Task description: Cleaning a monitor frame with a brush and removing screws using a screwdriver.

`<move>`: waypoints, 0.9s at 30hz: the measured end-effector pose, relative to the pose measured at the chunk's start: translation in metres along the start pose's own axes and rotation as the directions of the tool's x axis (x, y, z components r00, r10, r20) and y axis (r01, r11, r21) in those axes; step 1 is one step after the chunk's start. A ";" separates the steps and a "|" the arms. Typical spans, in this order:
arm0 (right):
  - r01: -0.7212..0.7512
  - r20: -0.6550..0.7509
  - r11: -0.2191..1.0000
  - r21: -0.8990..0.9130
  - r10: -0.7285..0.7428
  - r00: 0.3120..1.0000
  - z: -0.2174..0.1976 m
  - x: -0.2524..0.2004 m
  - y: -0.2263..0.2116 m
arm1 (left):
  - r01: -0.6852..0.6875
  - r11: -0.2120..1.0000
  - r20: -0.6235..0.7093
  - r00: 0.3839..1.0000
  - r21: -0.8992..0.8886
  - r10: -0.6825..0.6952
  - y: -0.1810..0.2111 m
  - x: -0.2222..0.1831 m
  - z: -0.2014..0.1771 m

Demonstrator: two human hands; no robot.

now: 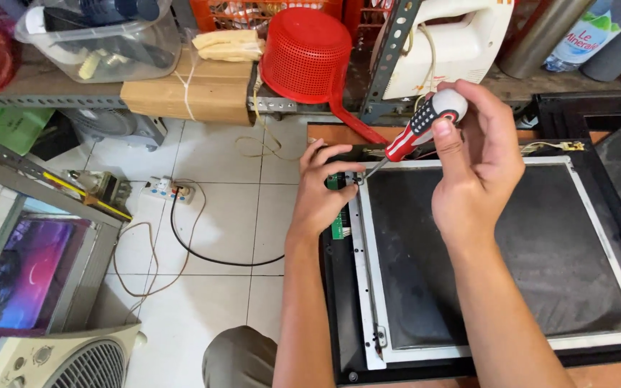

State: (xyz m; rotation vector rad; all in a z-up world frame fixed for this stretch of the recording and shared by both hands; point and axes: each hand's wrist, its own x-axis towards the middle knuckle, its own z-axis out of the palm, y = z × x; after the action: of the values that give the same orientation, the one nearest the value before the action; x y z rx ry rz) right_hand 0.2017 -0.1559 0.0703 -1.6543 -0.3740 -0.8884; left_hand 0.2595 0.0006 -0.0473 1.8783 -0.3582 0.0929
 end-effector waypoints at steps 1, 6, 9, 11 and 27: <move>0.028 -0.003 1.000 -0.014 -0.028 1.000 0.000 -0.002 -0.003 | -0.007 1.000 -0.003 1.000 -0.021 0.007 -0.001 0.000 0.001; 0.060 -0.011 0.998 -0.021 -0.060 0.998 0.005 -0.006 -0.010 | -0.002 0.999 -0.014 1.000 -0.048 0.001 -0.008 0.000 0.002; 0.034 0.033 0.999 -0.009 -0.034 0.999 0.006 -0.007 -0.003 | -0.109 0.993 -0.034 0.994 -0.044 0.108 -0.017 -0.005 0.001; -0.076 0.058 0.997 -0.007 0.076 0.995 0.005 -0.006 0.004 | -0.153 0.986 -0.075 0.986 -0.063 0.148 -0.023 -0.005 0.000; 0.042 0.257 0.999 -0.004 -0.040 0.966 -0.006 0.025 0.008 | -0.031 0.999 0.024 0.999 0.016 0.031 -0.001 0.008 -0.006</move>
State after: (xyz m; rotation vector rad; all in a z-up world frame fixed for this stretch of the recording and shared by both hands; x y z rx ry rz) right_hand 0.2208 -0.1692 0.0831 -1.7813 -0.5845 -0.7071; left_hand 0.2683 0.0052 -0.0445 1.8913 -0.4042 0.0941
